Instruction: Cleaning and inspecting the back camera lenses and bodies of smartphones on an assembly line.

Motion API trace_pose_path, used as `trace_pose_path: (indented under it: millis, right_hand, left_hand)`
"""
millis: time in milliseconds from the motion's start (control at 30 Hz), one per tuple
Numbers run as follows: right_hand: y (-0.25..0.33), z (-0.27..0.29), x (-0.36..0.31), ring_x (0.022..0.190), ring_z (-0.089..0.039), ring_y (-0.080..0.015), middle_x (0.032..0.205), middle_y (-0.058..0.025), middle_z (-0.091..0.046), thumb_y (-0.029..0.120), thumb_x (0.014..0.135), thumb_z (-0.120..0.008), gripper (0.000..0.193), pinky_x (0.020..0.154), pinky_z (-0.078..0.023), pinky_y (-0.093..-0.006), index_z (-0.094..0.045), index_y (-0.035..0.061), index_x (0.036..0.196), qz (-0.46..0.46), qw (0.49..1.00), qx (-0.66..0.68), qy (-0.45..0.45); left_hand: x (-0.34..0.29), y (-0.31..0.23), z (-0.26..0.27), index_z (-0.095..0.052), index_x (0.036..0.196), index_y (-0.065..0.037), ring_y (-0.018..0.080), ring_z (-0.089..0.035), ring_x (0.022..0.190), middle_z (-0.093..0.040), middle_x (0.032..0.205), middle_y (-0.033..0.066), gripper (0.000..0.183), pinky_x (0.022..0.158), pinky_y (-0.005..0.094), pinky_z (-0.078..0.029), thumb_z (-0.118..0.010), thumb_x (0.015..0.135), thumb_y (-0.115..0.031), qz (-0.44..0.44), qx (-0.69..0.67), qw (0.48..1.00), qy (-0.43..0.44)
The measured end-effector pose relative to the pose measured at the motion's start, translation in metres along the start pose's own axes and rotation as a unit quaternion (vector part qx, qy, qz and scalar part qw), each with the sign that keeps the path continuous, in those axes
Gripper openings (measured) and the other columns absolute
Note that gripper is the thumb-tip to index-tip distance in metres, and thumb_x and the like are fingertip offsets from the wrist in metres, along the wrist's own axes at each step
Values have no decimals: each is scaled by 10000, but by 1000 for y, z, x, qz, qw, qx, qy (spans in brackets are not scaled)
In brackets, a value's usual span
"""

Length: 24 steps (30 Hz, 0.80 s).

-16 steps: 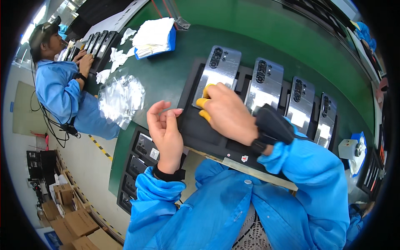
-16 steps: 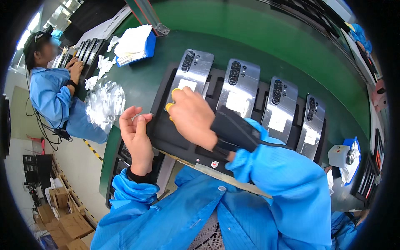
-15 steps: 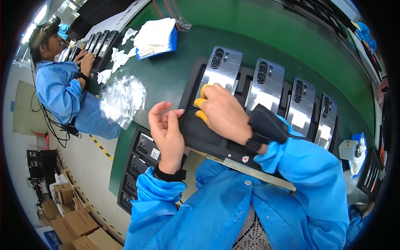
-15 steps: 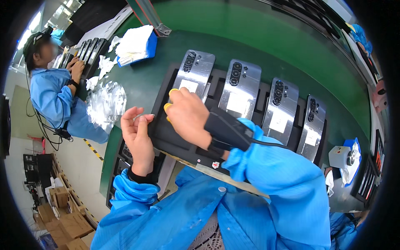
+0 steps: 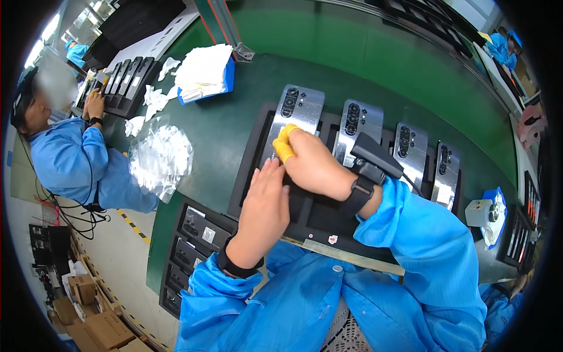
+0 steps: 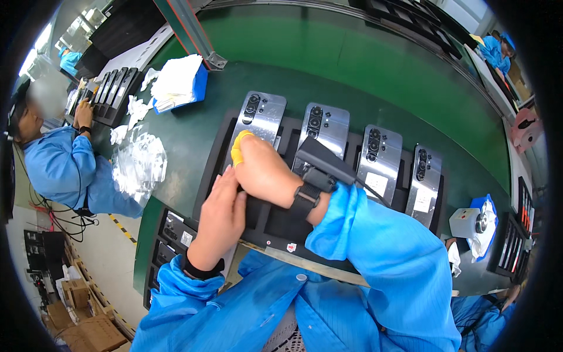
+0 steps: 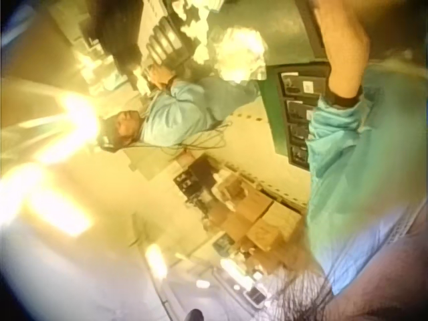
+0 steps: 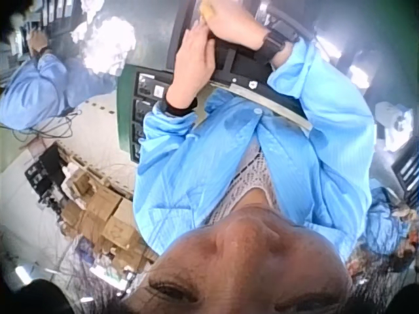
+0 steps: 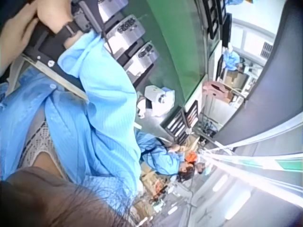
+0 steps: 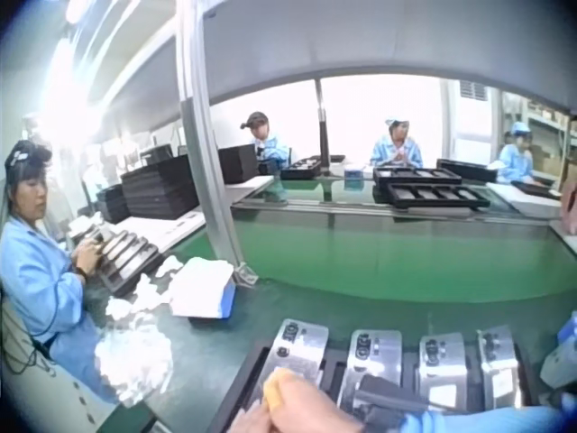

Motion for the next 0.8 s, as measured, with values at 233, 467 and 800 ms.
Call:
trace_pose_path:
  millis: [233,467,800]
  right_hand:
    - [21,151,28,934,-659,-228,1080,-146,-632,82,956,-503,156,840,-559,-335,-555,-31,1050,9,941,248,-231]
    - [30,164,14,1017,-647,-265,1127,-172,-613,86,987,-467,182,898,-555,-367,-539,-59,1072,45,939,243,-239]
    - [67,196,-16,883,-648,-160,950,-57,-655,135,963,-550,146,800,-538,-303,-619,19,1019,125,976,-79,-158]
  left_hand:
    - [4,-9,-13,-442,1330,101,440,-459,1274,-485,1342,307,504,1075,481,-364,-592,923,-156,16,84,995,46]
    - [8,-12,-16,-457,1302,126,453,-478,1251,-504,1305,331,519,1053,481,-390,-619,908,-171,26,98,994,44]
    - [25,-22,5,-452,1334,62,438,-534,1185,-539,1273,311,540,960,426,-470,-650,882,-158,193,-7,976,103]
Point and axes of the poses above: each hand's wrist, its own x-axis towards the middle knuckle, its own z-axis out of the back of the hand, y = z × x, the point moved 5 cm from there along x, towards the middle knuckle
